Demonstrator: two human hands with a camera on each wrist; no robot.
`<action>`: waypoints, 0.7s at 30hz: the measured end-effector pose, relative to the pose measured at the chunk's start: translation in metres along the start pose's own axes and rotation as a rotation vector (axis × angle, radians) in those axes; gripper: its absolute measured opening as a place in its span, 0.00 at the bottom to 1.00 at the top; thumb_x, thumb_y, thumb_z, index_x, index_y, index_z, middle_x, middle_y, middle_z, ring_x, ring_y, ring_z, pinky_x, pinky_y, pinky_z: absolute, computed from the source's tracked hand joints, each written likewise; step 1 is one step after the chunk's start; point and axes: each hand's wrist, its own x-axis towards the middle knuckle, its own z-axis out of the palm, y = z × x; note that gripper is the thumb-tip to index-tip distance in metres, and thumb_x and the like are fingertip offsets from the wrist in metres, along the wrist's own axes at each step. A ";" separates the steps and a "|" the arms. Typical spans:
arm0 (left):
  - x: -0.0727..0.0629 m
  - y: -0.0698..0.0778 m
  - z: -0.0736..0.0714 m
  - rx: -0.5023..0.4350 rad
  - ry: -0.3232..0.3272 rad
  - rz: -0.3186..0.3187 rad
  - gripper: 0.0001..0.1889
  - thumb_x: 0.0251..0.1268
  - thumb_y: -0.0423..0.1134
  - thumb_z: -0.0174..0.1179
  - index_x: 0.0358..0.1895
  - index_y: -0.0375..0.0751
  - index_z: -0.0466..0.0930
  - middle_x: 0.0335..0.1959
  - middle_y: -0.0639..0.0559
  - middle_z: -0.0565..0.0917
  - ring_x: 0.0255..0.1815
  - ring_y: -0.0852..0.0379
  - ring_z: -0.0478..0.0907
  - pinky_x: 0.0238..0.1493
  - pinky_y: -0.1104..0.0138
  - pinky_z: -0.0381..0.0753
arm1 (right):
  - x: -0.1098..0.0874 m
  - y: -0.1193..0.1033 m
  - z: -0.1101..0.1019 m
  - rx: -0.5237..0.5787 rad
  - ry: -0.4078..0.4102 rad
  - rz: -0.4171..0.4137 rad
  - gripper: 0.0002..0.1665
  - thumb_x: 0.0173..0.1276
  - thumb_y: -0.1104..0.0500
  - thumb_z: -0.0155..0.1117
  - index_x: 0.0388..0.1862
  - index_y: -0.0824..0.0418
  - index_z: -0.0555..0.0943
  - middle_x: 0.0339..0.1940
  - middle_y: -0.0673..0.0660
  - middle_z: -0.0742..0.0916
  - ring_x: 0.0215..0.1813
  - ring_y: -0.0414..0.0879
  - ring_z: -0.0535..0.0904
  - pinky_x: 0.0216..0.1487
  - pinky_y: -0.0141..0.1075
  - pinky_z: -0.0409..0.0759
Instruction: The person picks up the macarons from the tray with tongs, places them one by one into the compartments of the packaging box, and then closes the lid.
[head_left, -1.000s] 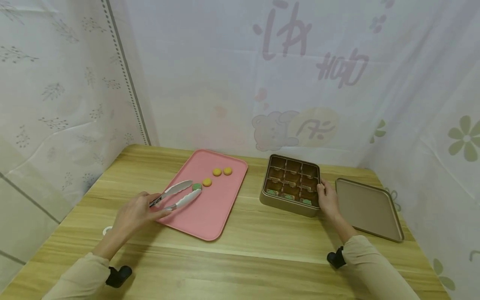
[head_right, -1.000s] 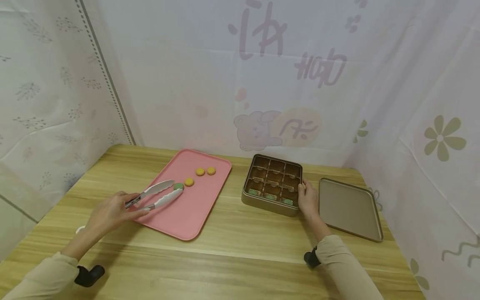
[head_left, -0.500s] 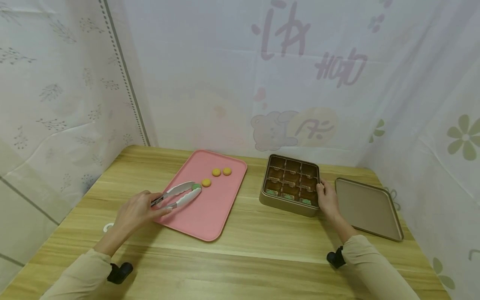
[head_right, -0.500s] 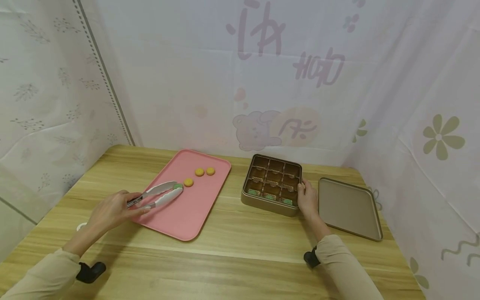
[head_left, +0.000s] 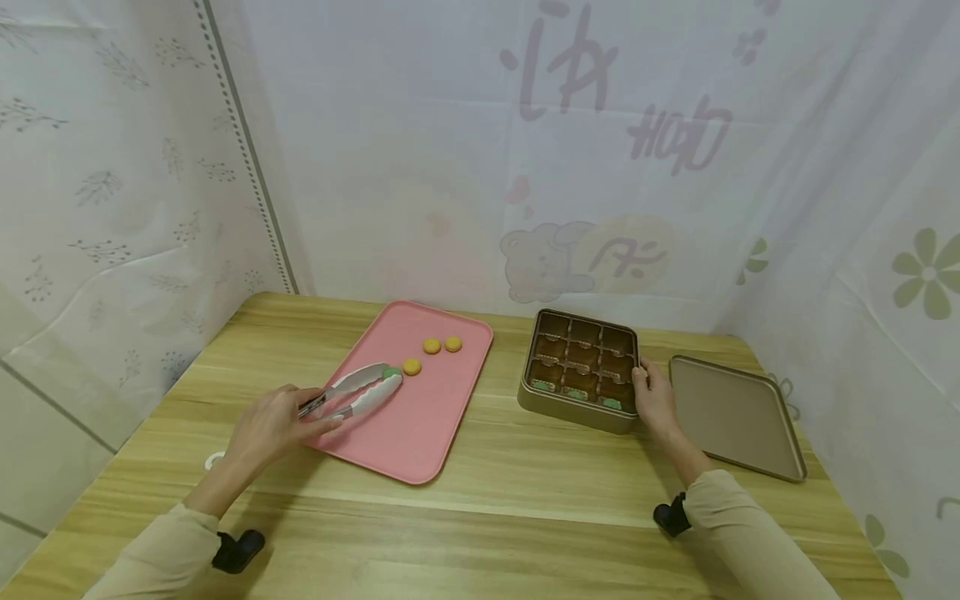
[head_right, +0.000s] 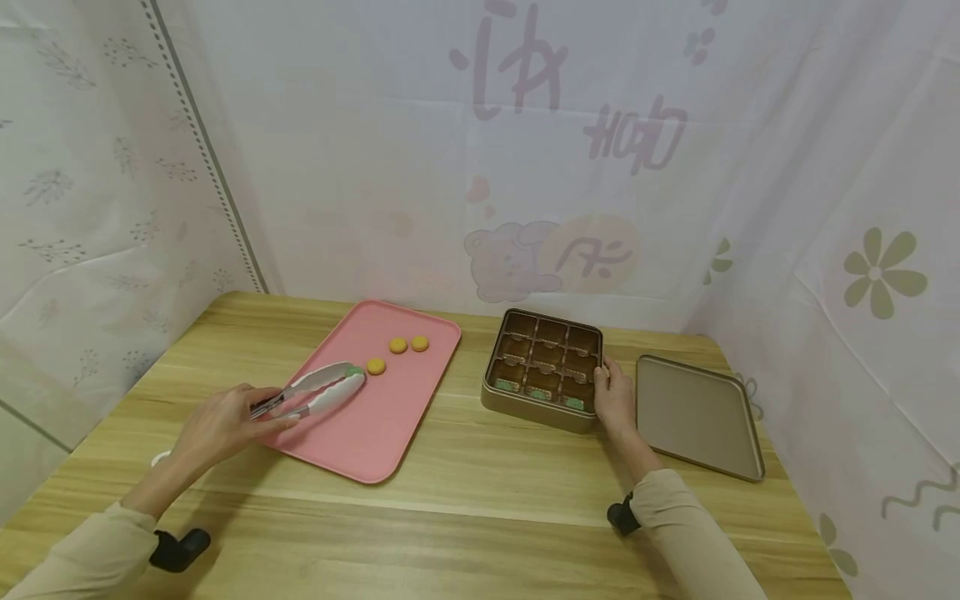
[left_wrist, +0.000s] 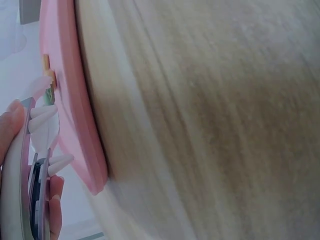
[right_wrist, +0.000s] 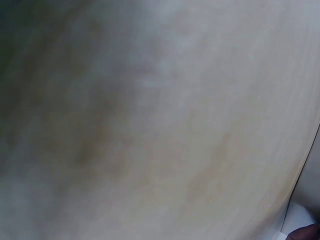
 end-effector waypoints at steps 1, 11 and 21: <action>0.000 0.001 0.000 -0.011 -0.001 -0.007 0.33 0.47 0.54 0.70 0.52 0.32 0.80 0.26 0.49 0.76 0.22 0.58 0.62 0.19 0.68 0.57 | 0.000 0.000 0.000 0.001 0.000 0.000 0.31 0.79 0.52 0.33 0.74 0.68 0.50 0.72 0.70 0.60 0.68 0.65 0.59 0.63 0.57 0.61; 0.015 0.021 -0.007 -0.083 -0.003 -0.017 0.33 0.49 0.56 0.69 0.54 0.35 0.79 0.29 0.46 0.79 0.22 0.58 0.64 0.20 0.68 0.58 | 0.000 0.000 0.000 -0.003 0.008 0.000 0.31 0.79 0.52 0.33 0.74 0.68 0.51 0.72 0.70 0.61 0.67 0.65 0.61 0.63 0.57 0.62; 0.031 0.050 -0.002 -0.138 0.000 0.025 0.29 0.49 0.54 0.69 0.52 0.39 0.81 0.24 0.51 0.75 0.23 0.58 0.64 0.23 0.67 0.60 | -0.001 -0.001 0.000 -0.016 0.005 -0.016 0.31 0.79 0.53 0.33 0.73 0.69 0.51 0.72 0.70 0.60 0.68 0.66 0.59 0.63 0.57 0.62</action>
